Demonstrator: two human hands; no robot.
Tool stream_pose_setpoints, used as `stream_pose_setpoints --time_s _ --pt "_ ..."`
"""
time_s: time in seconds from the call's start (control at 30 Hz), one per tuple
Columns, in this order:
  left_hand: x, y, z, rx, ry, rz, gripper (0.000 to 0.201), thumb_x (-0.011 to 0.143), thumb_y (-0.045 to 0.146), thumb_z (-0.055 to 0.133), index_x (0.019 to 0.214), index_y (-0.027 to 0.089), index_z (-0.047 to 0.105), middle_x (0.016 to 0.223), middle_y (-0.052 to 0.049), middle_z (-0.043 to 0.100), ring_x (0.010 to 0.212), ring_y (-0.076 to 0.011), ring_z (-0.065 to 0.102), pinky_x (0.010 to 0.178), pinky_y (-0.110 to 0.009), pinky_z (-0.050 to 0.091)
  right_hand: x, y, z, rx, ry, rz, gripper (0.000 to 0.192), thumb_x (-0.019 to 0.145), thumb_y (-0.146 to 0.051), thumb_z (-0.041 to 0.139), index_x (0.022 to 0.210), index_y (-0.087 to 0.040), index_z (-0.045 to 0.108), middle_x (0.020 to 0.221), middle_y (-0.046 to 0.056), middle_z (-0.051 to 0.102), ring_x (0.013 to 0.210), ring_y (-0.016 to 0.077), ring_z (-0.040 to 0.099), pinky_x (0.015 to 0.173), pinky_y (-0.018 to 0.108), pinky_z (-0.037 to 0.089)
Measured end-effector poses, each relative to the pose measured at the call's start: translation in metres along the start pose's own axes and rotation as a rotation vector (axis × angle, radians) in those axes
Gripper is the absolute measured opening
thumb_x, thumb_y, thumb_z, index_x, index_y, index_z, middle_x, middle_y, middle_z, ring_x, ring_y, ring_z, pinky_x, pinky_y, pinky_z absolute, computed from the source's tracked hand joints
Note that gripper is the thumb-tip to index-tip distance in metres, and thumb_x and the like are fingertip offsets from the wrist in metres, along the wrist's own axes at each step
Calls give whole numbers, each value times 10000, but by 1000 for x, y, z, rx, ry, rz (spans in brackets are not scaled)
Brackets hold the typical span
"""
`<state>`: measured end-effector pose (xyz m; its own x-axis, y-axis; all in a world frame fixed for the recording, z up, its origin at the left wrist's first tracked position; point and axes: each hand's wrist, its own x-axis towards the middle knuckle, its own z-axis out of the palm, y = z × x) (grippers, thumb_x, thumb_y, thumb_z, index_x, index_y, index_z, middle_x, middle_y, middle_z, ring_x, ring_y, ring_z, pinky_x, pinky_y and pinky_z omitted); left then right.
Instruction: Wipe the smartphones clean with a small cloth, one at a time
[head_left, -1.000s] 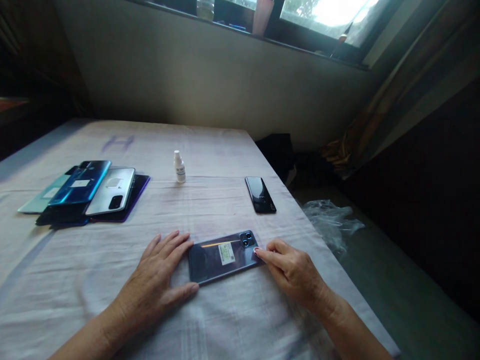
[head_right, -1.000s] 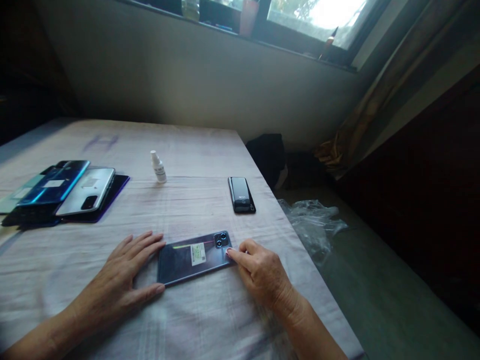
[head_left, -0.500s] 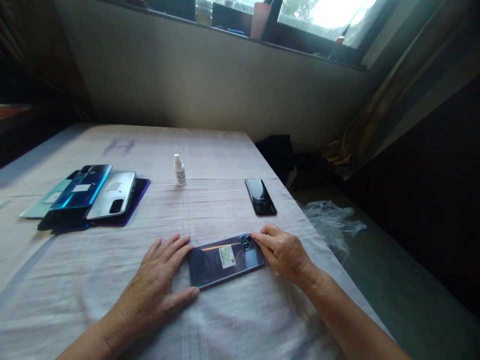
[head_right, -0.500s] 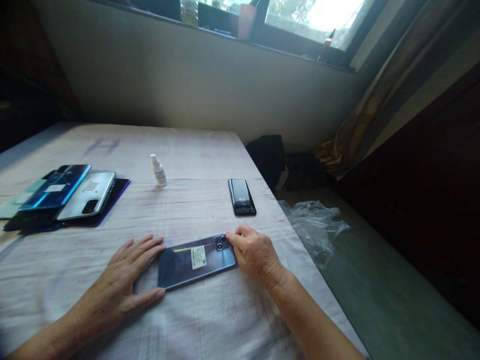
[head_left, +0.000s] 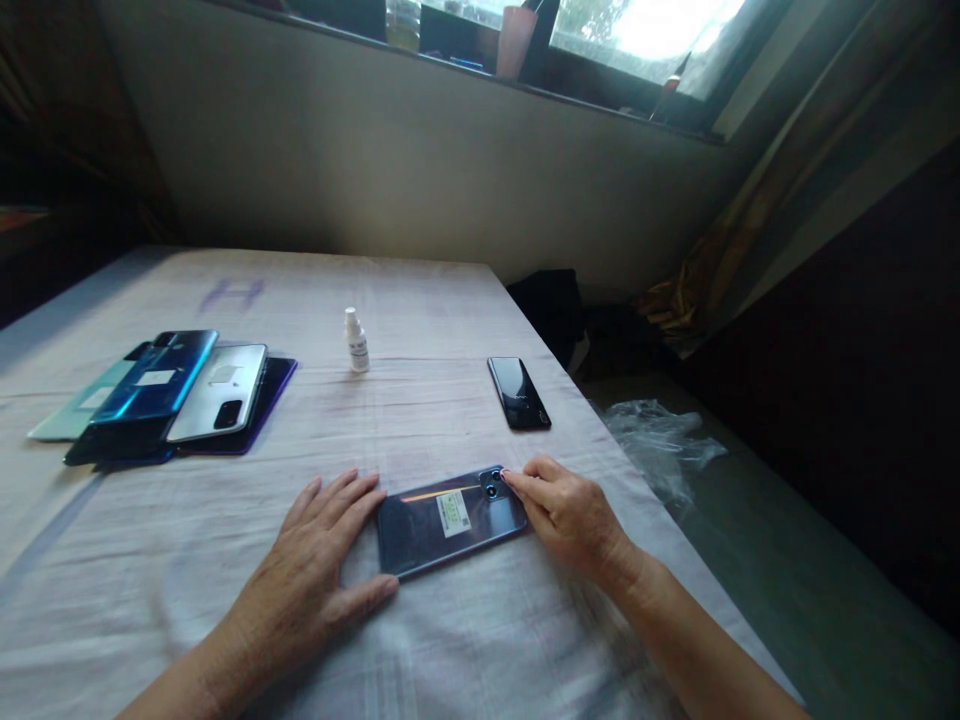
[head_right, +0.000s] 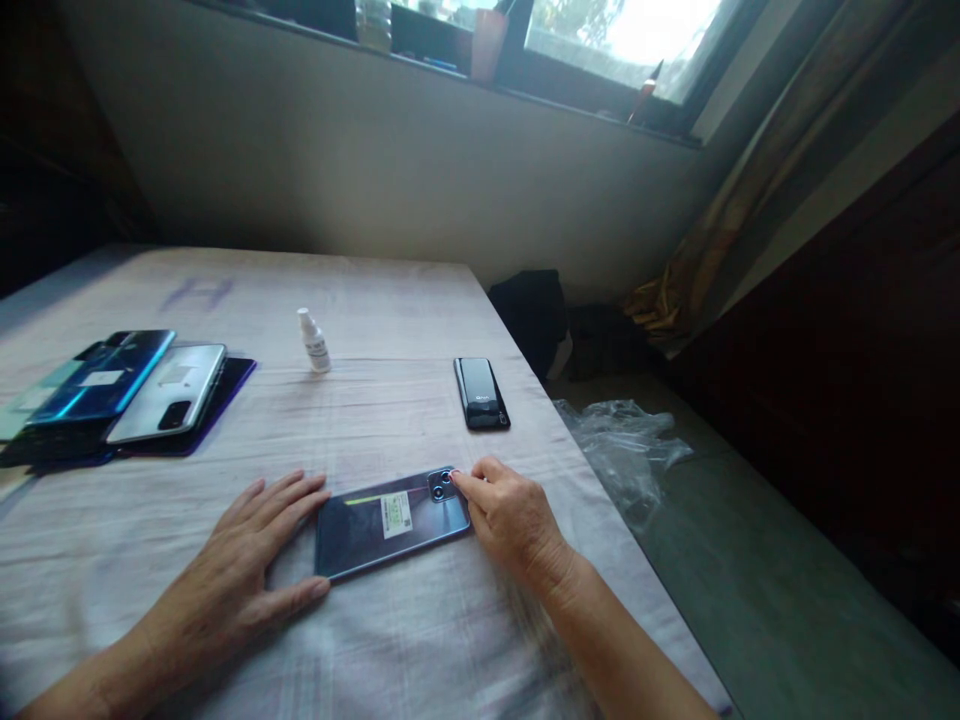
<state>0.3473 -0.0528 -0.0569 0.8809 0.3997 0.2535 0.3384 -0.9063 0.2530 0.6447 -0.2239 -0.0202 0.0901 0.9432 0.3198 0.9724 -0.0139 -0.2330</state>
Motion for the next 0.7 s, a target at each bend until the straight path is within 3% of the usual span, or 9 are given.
stream_pose_setpoints --time_s 0.23,0.47,0.7 --pt "1 1 -1 3 -5 5 715 861 596 652 1456 250 460 1522 -100 507 1427 -349 416 1193 -580 251 15 -9 3 -56 -8 -56 356 912 -77 511 1138 -235 736 921 48 689 776 155 659 671 230 497" --pt "0 1 0 1 -4 -8 735 846 579 673 1465 253 447 1531 -100 495 1432 -348 409 1202 -581 231 5 -16 -5 -34 -56 -123 349 936 -82 502 1156 -228 729 915 46 683 750 141 648 657 219 486" --pt "2 1 -1 12 10 10 734 847 576 679 1457 250 436 1521 -105 507 1423 -350 421 1187 -580 250 12 -12 -2 -60 -42 -47 359 914 -64 518 1151 -227 731 934 50 688 781 158 661 664 235 492"
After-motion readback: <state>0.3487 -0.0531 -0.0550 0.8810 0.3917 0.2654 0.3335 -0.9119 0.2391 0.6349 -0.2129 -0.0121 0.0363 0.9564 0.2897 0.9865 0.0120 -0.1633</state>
